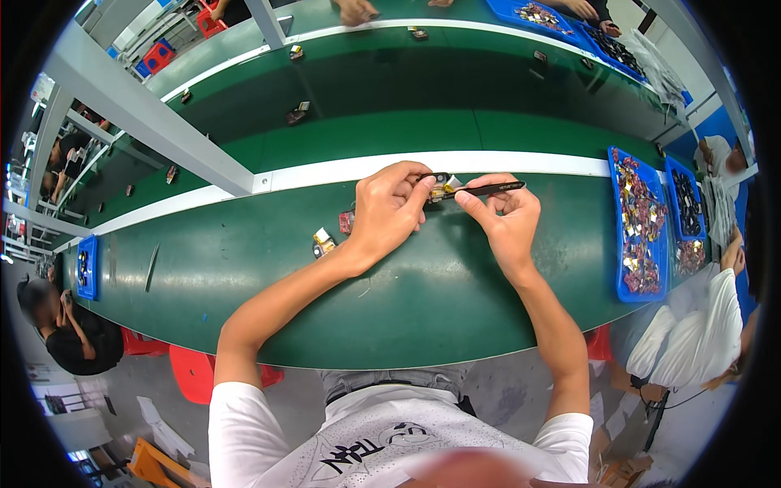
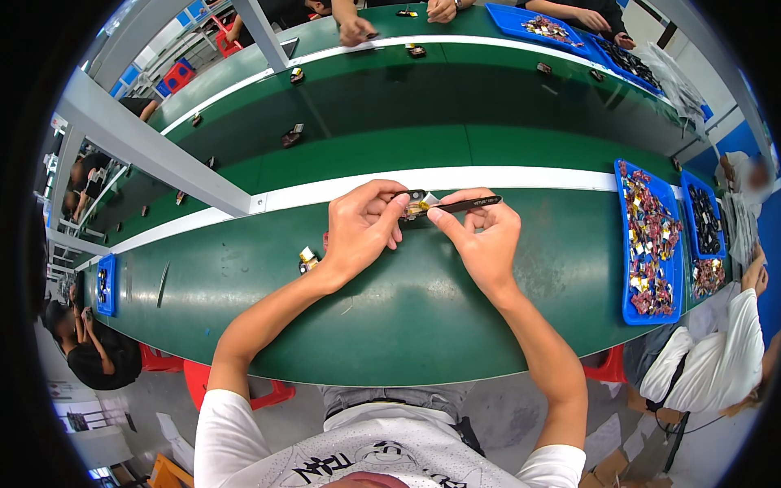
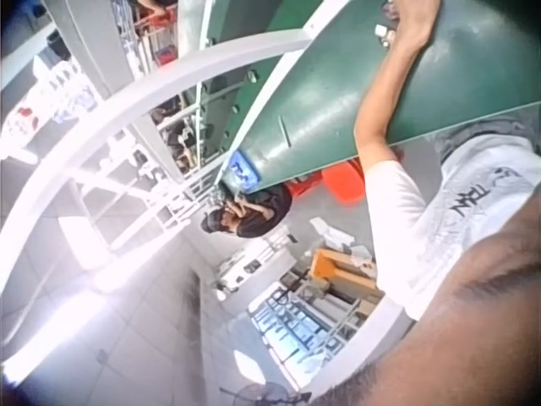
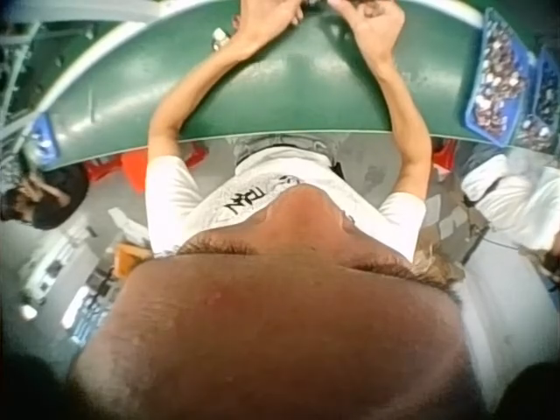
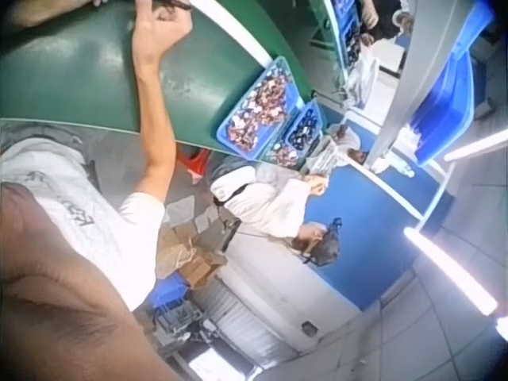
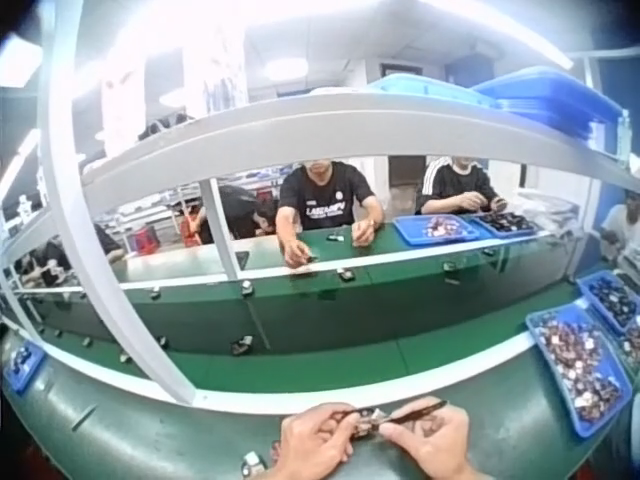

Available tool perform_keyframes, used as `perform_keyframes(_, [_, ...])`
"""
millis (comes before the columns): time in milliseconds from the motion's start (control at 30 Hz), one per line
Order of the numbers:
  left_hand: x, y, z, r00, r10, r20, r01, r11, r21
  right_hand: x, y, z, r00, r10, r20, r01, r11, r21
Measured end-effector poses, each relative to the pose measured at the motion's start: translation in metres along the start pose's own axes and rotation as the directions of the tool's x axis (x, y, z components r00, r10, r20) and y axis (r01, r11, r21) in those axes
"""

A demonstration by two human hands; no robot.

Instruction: The user is using tweezers to assemble small electronic components on a circuit board at a production line.

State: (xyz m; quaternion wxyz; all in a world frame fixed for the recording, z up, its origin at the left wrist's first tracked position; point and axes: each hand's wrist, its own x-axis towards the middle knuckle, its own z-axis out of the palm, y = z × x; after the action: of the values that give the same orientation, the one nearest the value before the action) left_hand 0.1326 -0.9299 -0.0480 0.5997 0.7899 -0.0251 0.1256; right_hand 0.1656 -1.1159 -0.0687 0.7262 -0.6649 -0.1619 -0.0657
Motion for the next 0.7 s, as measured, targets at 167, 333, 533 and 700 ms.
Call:
perform_keyframes(167, [-0.003, 0.005, 0.003, 1.000, -0.020, 0.007, 0.020, 1.000, -0.020, -0.001, -0.001, 0.001, 1.000, 0.019, 0.018, -0.019, 1.000, -0.014])
perform_keyframes(333, [-0.005, 0.004, 0.004, 1.000, 0.021, -0.008, -0.021, 0.999, -0.033, 0.000, -0.011, 0.000, 0.984, 0.175, 0.043, -0.178, 0.980, 0.093])
perform_keyframes(533, [-0.009, -0.001, 0.005, 0.997, 0.078, -0.014, -0.079, 0.996, -0.048, 0.001, -0.015, 0.000, 0.953, 0.296, 0.059, -0.302, 0.939, 0.166])
perform_keyframes(700, [-0.008, -0.001, 0.007, 0.995, 0.088, -0.039, -0.090, 0.994, -0.054, 0.000, -0.013, -0.001, 0.964, 0.258, 0.062, -0.264, 0.949, 0.173])
